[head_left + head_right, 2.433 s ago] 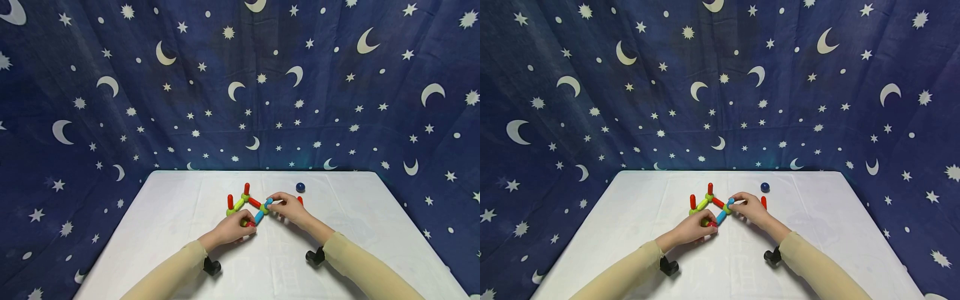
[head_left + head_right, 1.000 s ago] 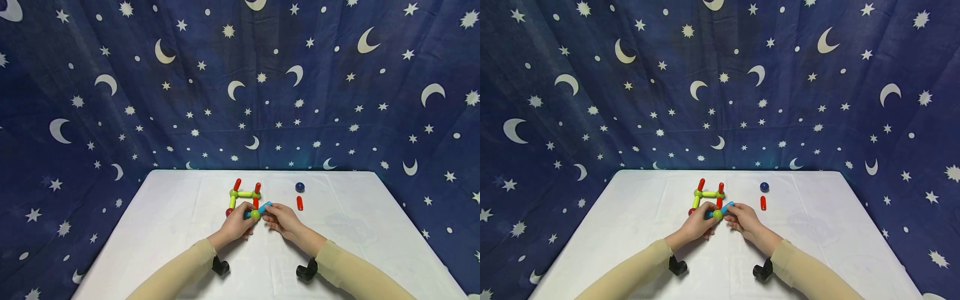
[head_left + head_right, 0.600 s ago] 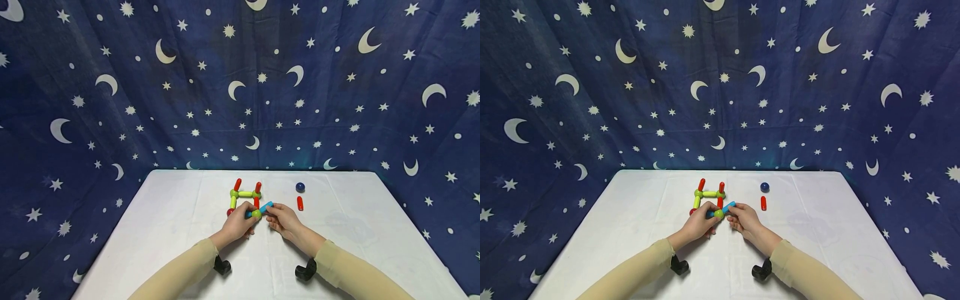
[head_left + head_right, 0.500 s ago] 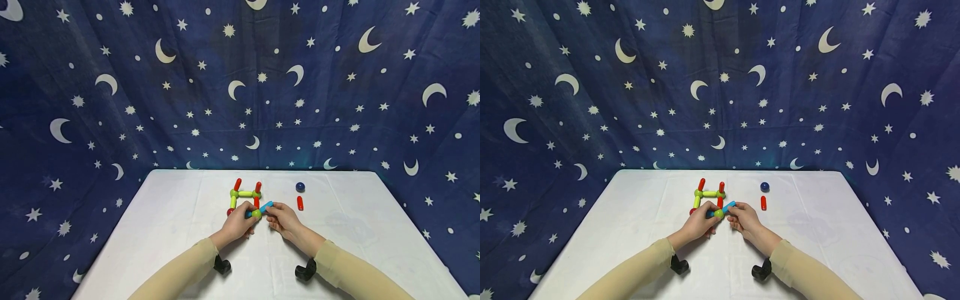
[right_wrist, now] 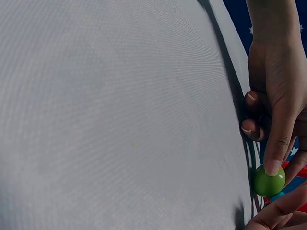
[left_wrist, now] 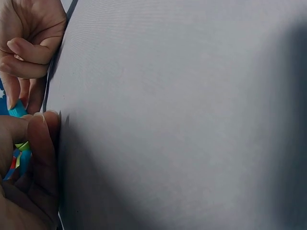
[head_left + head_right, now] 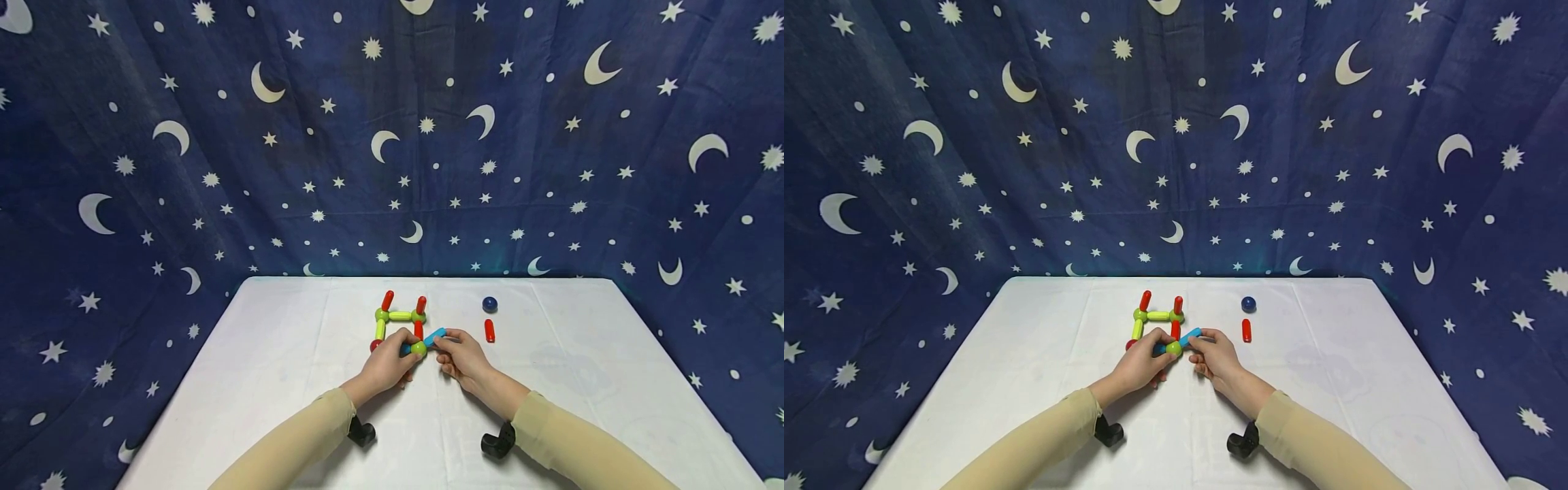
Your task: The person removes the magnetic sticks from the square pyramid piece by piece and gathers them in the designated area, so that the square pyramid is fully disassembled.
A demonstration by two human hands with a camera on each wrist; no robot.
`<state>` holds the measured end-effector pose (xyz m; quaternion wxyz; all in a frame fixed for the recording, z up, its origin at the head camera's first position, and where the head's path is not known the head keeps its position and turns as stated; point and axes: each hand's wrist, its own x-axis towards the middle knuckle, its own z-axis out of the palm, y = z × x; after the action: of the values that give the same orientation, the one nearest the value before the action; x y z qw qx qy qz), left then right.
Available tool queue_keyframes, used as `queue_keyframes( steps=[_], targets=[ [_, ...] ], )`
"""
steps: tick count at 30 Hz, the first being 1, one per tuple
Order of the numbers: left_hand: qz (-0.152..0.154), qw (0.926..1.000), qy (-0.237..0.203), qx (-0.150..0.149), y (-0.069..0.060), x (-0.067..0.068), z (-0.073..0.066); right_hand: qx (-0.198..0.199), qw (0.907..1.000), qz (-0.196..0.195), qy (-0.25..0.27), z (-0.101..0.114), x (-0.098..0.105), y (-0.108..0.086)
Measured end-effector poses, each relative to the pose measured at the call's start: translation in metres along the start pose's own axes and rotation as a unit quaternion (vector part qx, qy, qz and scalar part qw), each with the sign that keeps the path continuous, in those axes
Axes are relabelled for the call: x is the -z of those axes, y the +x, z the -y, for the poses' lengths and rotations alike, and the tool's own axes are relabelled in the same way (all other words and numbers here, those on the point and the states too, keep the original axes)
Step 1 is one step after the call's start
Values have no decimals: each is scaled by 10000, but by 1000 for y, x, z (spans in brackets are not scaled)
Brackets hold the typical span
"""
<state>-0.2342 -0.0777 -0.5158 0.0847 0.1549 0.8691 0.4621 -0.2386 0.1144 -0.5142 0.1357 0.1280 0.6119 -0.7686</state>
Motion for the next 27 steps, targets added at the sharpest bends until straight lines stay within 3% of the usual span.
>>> queue_keyframes(
  steps=[27],
  targets=[
    [0,9997,209,-129,1,1,-1,-188,9998,18,-35,2,4,0]
  ],
)
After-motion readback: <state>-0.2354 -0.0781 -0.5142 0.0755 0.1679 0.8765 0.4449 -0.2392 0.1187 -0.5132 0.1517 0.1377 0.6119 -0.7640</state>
